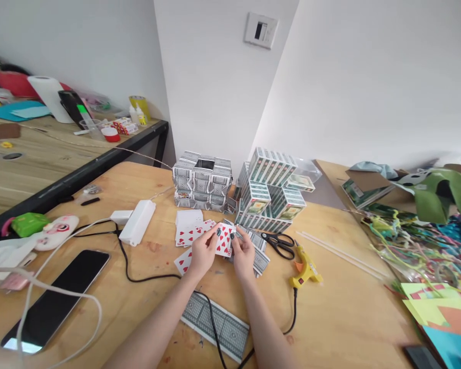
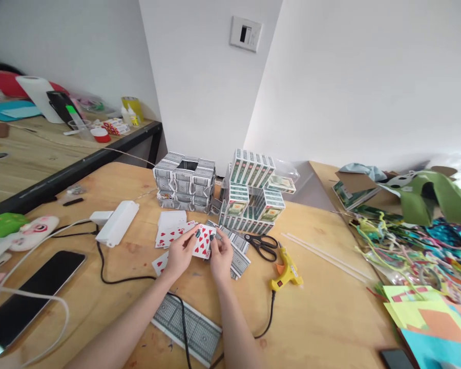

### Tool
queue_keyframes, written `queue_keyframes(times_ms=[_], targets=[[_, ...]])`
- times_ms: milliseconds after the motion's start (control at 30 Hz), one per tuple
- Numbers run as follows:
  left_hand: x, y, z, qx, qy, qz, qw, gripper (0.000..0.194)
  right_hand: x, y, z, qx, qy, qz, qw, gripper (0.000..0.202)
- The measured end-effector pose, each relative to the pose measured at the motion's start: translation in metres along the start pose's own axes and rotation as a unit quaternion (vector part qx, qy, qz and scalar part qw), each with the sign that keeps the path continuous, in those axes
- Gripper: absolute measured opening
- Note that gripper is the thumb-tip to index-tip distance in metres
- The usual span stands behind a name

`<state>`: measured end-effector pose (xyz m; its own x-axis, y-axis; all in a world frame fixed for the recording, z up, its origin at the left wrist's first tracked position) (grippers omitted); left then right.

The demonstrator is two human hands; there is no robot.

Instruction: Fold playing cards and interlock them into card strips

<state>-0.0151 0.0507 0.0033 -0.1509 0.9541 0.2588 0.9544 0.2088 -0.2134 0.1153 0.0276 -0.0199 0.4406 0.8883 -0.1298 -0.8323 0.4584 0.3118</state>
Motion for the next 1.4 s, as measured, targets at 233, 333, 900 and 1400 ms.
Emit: queue_keyframes(times_ms=[233, 333, 900, 1400], targets=[[-0.006, -0.002, -0.001, 0.017, 0.016, 0.035, 0.999, 0.039, -0.008, -0.006, -0.001, -0.027, -0.016, -0.025, 0.999, 0.047], [-0.006, -0.004, 0.0, 0.016, 0.01, 0.035, 0.999, 0.038, -0.008, -0.006, -0.003, -0.026, -0.006, -0.017, 0.999, 0.048], [-0.012, -0.001, 0.006, 0.0, -0.01, 0.043, 0.999, 0.039, -0.01, -0.014, -0.003, -0.059, -0.022, -0.018, 0.998, 0.054], [-0.012, 0.001, 0.0, -0.09, -0.082, 0.073, 0.99, 0.038, -0.014, -0.003, 0.008, -0.013, -0.012, 0.038, 0.999, 0.033]])
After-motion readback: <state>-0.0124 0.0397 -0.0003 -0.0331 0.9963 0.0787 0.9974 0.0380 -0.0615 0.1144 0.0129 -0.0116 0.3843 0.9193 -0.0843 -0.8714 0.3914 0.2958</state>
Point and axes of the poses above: each hand's wrist, its own x-axis towards the middle knuckle, its own y-axis out of the palm, z = x × y, the point moved 6 cm from there along x, towards the middle knuckle, and after that the axes turned 9 degrees about -z, right-handed, at the moved point
